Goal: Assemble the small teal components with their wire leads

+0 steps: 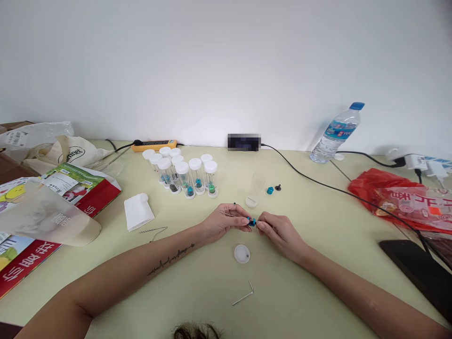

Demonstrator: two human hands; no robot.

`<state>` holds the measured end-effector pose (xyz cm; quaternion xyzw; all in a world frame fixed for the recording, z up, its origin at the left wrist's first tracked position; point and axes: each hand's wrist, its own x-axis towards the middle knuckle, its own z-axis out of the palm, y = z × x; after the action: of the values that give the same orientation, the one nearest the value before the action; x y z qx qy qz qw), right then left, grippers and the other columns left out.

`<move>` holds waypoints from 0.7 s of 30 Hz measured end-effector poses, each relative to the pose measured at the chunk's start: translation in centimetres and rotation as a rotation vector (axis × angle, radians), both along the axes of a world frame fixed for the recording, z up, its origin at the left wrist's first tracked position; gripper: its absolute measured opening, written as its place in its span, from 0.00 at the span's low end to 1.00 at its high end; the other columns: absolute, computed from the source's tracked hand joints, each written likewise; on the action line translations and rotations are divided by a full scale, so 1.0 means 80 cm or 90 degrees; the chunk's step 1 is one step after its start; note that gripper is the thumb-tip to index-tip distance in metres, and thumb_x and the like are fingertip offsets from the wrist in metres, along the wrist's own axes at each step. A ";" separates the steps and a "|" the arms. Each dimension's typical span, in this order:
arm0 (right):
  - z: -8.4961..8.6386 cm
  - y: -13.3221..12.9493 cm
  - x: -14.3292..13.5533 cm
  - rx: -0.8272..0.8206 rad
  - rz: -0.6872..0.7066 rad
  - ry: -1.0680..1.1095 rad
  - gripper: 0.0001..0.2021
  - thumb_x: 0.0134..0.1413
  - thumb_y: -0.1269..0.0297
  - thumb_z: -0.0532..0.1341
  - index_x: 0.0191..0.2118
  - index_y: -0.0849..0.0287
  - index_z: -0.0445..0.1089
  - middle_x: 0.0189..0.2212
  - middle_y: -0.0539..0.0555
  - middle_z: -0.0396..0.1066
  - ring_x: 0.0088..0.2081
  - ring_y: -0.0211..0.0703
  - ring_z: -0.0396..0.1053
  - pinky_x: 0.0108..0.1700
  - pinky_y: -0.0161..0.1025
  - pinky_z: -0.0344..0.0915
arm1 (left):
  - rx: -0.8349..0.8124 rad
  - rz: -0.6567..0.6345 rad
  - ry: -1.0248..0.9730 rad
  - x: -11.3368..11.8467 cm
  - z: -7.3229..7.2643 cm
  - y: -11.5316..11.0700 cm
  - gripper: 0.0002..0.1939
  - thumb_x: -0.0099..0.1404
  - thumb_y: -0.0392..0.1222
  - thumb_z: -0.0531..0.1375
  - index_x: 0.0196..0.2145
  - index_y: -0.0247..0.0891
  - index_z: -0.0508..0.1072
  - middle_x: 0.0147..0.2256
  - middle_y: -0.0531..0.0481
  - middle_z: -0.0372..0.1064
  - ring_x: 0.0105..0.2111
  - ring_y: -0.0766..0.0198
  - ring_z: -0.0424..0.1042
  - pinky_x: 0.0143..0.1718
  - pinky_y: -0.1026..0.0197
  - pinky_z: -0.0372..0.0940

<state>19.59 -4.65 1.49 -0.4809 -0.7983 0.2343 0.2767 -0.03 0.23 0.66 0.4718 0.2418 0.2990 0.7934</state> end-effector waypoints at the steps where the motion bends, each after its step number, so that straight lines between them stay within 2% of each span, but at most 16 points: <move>1: 0.000 0.000 0.000 0.003 -0.005 0.002 0.14 0.60 0.59 0.47 0.27 0.58 0.59 0.19 0.47 0.59 0.21 0.34 0.55 0.24 0.32 0.52 | -0.002 0.002 -0.002 0.000 0.000 0.000 0.13 0.49 0.39 0.65 0.32 0.30 0.71 0.30 0.46 0.70 0.30 0.63 0.72 0.36 0.60 0.64; 6: -0.001 -0.002 -0.003 0.012 -0.035 0.042 0.07 0.58 0.59 0.51 0.38 0.57 0.59 0.23 0.48 0.63 0.23 0.35 0.58 0.25 0.32 0.55 | -0.018 0.020 -0.024 0.000 -0.001 0.001 0.13 0.49 0.39 0.65 0.32 0.30 0.71 0.31 0.46 0.70 0.30 0.64 0.72 0.37 0.61 0.64; 13: -0.002 -0.001 -0.001 0.009 -0.019 0.017 0.13 0.59 0.58 0.49 0.27 0.58 0.57 0.18 0.46 0.58 0.20 0.34 0.53 0.23 0.32 0.51 | -0.012 0.003 -0.006 0.000 -0.001 0.000 0.13 0.49 0.38 0.65 0.33 0.29 0.71 0.32 0.45 0.71 0.31 0.62 0.72 0.38 0.59 0.64; 16: -0.001 -0.001 -0.001 0.019 -0.029 0.023 0.09 0.59 0.59 0.50 0.31 0.57 0.59 0.20 0.47 0.61 0.21 0.34 0.55 0.24 0.32 0.53 | -0.017 0.010 -0.013 0.000 0.000 0.000 0.13 0.49 0.38 0.65 0.33 0.29 0.71 0.32 0.44 0.71 0.31 0.61 0.72 0.38 0.59 0.65; 19: -0.001 -0.003 -0.003 0.033 -0.033 0.041 0.06 0.59 0.61 0.50 0.37 0.56 0.59 0.25 0.50 0.65 0.23 0.35 0.59 0.25 0.33 0.56 | -0.023 0.015 -0.019 0.000 0.000 0.000 0.14 0.49 0.40 0.65 0.33 0.29 0.71 0.33 0.44 0.71 0.31 0.61 0.72 0.39 0.58 0.65; 21: -0.002 -0.004 -0.003 0.044 -0.033 0.044 0.06 0.59 0.62 0.50 0.38 0.56 0.59 0.28 0.51 0.66 0.24 0.36 0.59 0.26 0.33 0.57 | -0.024 0.014 -0.017 0.000 0.001 0.000 0.15 0.48 0.40 0.65 0.33 0.30 0.71 0.33 0.43 0.71 0.31 0.61 0.73 0.40 0.57 0.64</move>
<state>19.36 -4.97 1.34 -0.4831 -0.7830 0.2162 0.3267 0.00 0.23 0.72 0.4501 0.2416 0.3096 0.8020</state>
